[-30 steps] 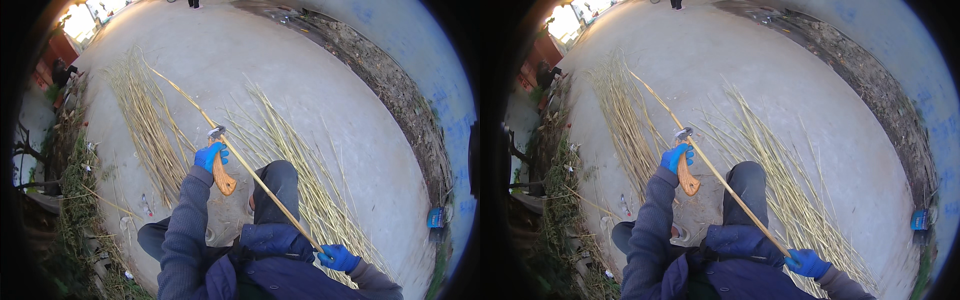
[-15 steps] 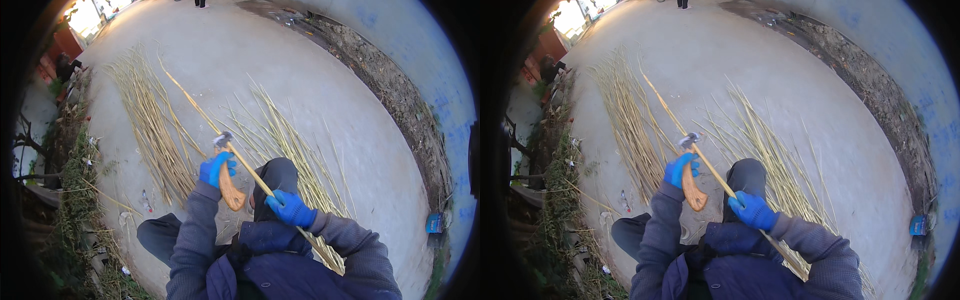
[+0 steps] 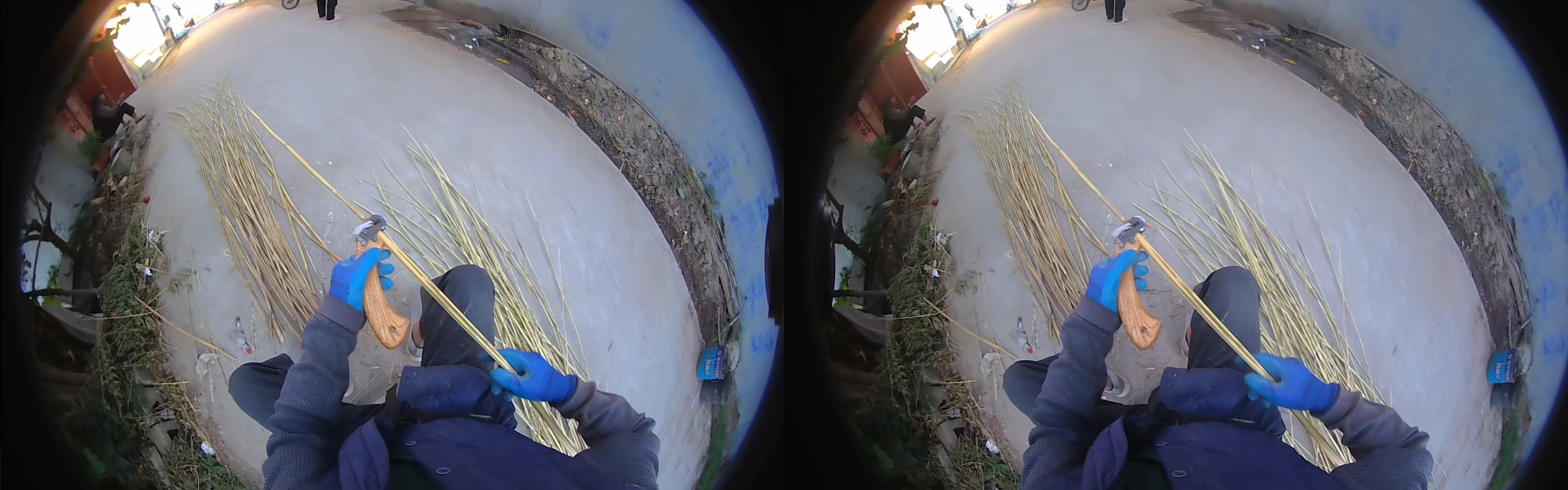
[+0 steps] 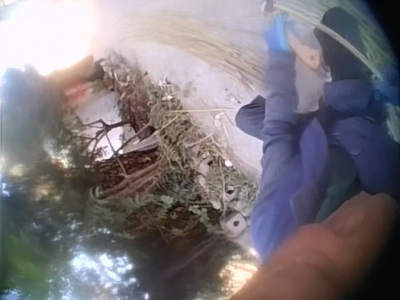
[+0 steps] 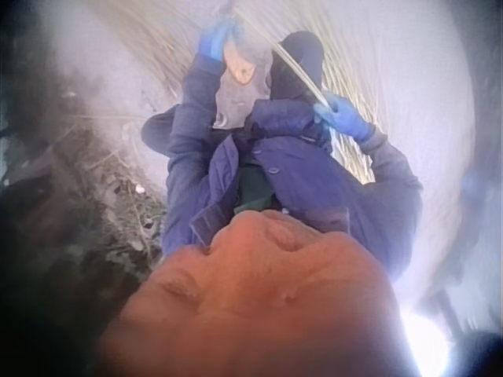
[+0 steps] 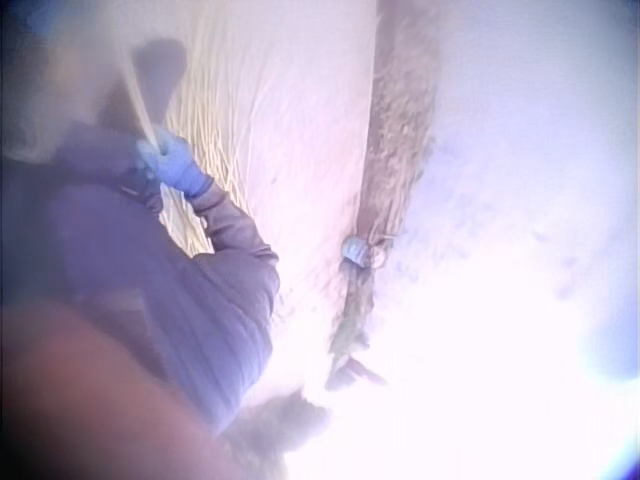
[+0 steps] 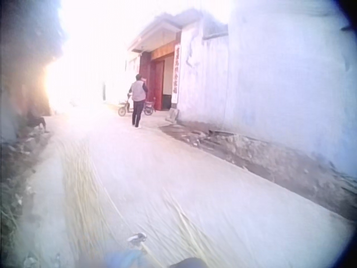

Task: The person sits on the ground and uses pruning shears to trim long, thin sticks. They repeatedly pick up sticks, cut them, and place the trimmed pieces aside.

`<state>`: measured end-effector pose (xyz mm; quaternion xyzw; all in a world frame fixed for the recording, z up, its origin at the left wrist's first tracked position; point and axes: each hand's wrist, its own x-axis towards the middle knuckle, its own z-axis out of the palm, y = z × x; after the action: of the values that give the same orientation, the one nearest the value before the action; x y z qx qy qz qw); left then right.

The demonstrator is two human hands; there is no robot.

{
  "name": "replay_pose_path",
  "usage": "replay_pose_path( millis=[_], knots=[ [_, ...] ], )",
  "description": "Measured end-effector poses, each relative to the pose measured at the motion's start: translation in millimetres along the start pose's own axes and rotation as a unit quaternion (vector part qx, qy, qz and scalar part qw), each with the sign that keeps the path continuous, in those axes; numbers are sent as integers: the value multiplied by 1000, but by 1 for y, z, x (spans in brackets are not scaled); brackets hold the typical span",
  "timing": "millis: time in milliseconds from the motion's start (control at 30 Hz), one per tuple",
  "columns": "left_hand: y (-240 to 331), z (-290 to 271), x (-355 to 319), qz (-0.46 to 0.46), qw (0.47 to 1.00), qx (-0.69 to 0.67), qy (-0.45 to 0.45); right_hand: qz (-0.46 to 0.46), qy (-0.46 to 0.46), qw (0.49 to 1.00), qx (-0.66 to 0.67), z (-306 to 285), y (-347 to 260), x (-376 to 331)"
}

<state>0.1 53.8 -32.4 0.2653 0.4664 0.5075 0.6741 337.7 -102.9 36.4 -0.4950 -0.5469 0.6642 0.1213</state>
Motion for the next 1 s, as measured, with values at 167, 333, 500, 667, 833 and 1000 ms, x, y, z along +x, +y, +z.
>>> replay_pose_path(
  millis=[167, 333, 500, 667, 833, 1000],
  knots=[
    [-22, 31, -30, -59, 998, 5, -22, -10, 65, 997, -39, 2, -56, 97],
    [-11, 18, -13, -70, 992, 67, -76, -6, 94, 995, -17, 15, -49, 80],
    [-20, 35, 16, -56, 995, 14, -85, -54, 101, 992, -60, 13, -20, 5],
    [12, -27, 55, -8, 999, 28, 42, 39, 61, 997, -21, 30, 45, -83],
    [8, -27, 73, 28, 998, 45, 44, 122, 33, 991, 43, 9, 74, -100],
    [-24, 23, 25, 3, 999, 31, 28, 36, 46, 996, 67, -25, 25, -11]
  ],
)
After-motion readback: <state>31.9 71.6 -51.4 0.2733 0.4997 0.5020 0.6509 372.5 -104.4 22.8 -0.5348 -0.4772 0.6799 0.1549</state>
